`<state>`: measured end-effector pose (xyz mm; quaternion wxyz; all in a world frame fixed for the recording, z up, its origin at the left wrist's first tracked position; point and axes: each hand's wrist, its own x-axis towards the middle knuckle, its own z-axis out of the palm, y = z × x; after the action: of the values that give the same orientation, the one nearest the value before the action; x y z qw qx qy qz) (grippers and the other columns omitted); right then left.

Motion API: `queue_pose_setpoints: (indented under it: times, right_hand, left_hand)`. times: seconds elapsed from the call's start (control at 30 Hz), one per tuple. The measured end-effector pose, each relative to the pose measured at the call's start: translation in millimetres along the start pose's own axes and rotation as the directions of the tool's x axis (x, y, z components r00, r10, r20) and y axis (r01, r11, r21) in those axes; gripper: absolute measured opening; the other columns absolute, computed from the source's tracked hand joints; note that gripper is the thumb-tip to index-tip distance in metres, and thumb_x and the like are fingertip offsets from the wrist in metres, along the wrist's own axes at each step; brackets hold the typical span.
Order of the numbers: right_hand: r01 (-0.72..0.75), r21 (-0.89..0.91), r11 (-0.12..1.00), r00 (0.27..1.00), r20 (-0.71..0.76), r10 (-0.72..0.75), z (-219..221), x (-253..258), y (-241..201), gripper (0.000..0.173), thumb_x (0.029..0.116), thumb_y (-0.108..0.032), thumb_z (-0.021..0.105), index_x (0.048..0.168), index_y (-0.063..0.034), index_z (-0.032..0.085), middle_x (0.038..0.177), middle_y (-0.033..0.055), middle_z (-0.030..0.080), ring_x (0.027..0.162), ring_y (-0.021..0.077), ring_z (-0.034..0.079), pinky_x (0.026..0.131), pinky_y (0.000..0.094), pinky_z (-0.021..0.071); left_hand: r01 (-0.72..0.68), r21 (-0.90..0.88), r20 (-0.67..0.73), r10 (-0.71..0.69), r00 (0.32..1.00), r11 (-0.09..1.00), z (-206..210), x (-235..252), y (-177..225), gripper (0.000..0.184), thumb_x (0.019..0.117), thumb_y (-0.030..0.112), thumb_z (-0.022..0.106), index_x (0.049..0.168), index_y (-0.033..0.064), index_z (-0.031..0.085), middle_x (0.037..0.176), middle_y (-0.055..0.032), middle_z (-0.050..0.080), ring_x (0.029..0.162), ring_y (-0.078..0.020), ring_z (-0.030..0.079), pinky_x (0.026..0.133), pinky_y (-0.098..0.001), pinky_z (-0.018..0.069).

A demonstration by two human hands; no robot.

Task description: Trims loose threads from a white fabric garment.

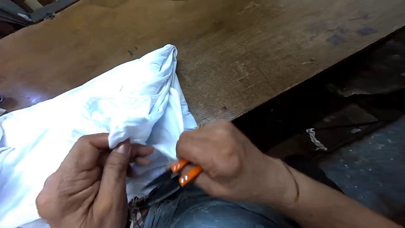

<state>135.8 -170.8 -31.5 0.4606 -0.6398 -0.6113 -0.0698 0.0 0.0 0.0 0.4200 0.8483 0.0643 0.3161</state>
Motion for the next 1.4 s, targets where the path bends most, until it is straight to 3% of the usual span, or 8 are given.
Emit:
queue_pose_setpoints:
  times: [0.23, 0.37, 0.5, 0.6, 0.73, 1.03, 1.2, 1.4]
  right_hand:
    - [0.033, -0.105, 0.994, 0.998, -0.055, -0.039, 39, -38, -11, 0.022, 0.1011, -0.013, 0.058, 0.081, -0.0058, 0.064, 0.066, 0.0028, 0.053, 0.057, 0.0141, 0.053, 0.047, 0.0260, 0.0397]
    - [0.052, -0.120, 0.991, 0.998, -0.016, -0.054, 39, -39, -9, 0.024, 0.1020, -0.016, 0.058, 0.081, -0.0072, 0.064, 0.066, 0.0021, 0.053, 0.057, 0.0136, 0.053, 0.047, 0.0261, 0.0394]
    - [-0.023, 0.024, 0.999, 0.998, -0.053, 0.025, 33, -46, -4, 0.018, 0.0980, -0.014, 0.063, 0.082, -0.0066, 0.067, 0.069, 0.0015, 0.058, 0.064, 0.0105, 0.058, 0.054, 0.0234, 0.0458]
    - [-0.021, 0.011, 1.000, 0.996, -0.089, 0.021, 25, -46, -3, 0.017, 0.0956, -0.013, 0.065, 0.080, -0.0069, 0.067, 0.068, 0.0001, 0.060, 0.063, 0.0081, 0.058, 0.054, 0.0218, 0.0450]
    - [0.062, -0.068, 0.996, 0.997, -0.038, -0.065, 19, -41, -3, 0.021, 0.0988, -0.014, 0.062, 0.079, -0.0072, 0.065, 0.066, 0.0011, 0.054, 0.058, 0.0108, 0.053, 0.049, 0.0241, 0.0394]
    - [0.106, 0.048, 0.993, 0.992, -0.074, -0.102, 5, -30, -1, 0.017, 0.0944, -0.010, 0.066, 0.078, -0.0056, 0.066, 0.067, 0.0014, 0.054, 0.061, 0.0093, 0.052, 0.052, 0.0226, 0.0391]
    - [0.131, -0.005, 0.991, 0.987, -0.091, -0.131, 4, -28, -1, 0.018, 0.0960, -0.011, 0.064, 0.078, -0.0060, 0.065, 0.065, 0.0011, 0.053, 0.060, 0.0097, 0.052, 0.051, 0.0227, 0.0385]
    - [0.102, -0.050, 0.994, 0.990, -0.098, -0.106, 15, -26, -7, 0.017, 0.0972, -0.013, 0.065, 0.081, -0.0064, 0.065, 0.066, 0.0015, 0.054, 0.060, 0.0107, 0.052, 0.051, 0.0233, 0.0385]
  left_hand:
    - [0.108, 0.137, -0.106, -0.094, 0.990, 0.985, -7, -16, -11, 0.079, 0.0915, 0.019, 0.073, 0.150, -0.0021, 0.024, 0.109, -0.0015, 0.071, 0.091, -0.0140, 0.073, 0.081, -0.0325, 0.0637]
    - [-0.077, 0.483, 0.045, 0.063, 0.997, 0.872, -59, 13, -19, 0.075, 0.0930, 0.036, 0.070, 0.151, -0.0009, 0.041, 0.158, -0.0162, 0.040, 0.145, -0.0266, 0.042, 0.118, -0.0422, 0.0393]
    - [-0.197, 0.500, 0.187, 0.117, 0.975, 0.843, -36, -7, 18, 0.021, 0.0978, 0.033, 0.068, 0.096, 0.0122, 0.065, 0.083, 0.0007, 0.065, 0.074, -0.0033, 0.061, 0.064, -0.0218, 0.0491]
    - [-0.078, 0.292, 0.301, -0.014, 0.954, 0.953, -4, -32, 17, 0.022, 0.1008, 0.025, 0.062, 0.110, 0.0062, 0.067, 0.063, 0.0018, 0.060, 0.054, -0.0014, 0.052, 0.049, -0.0180, 0.0421]
    - [0.046, 0.077, 0.335, -0.070, 0.940, 0.996, -2, -33, -1, 0.057, 0.1010, 0.021, 0.060, 0.155, 0.0218, 0.040, 0.065, 0.0058, 0.058, 0.053, -0.0030, 0.054, 0.050, -0.0193, 0.0488]
    - [-0.155, -0.004, 0.233, 0.152, 0.961, 0.988, 16, -32, -19, 0.021, 0.0964, 0.018, 0.070, 0.112, 0.0173, 0.057, 0.084, 0.0059, 0.066, 0.067, -0.0030, 0.065, 0.060, -0.0188, 0.0580]
    - [-0.370, 0.275, 0.206, 0.321, 0.924, 0.888, 21, -23, -27, 0.034, 0.0964, 0.008, 0.062, 0.130, 0.0116, 0.067, 0.106, -0.0037, 0.070, 0.089, -0.0087, 0.066, 0.075, -0.0231, 0.0562]
    - [-0.139, 0.063, 0.029, 0.137, 0.990, 0.988, 21, -27, -26, 0.013, 0.1031, 0.017, 0.060, 0.111, 0.0128, 0.070, 0.077, 0.0045, 0.069, 0.057, -0.0034, 0.063, 0.050, -0.0177, 0.0556]
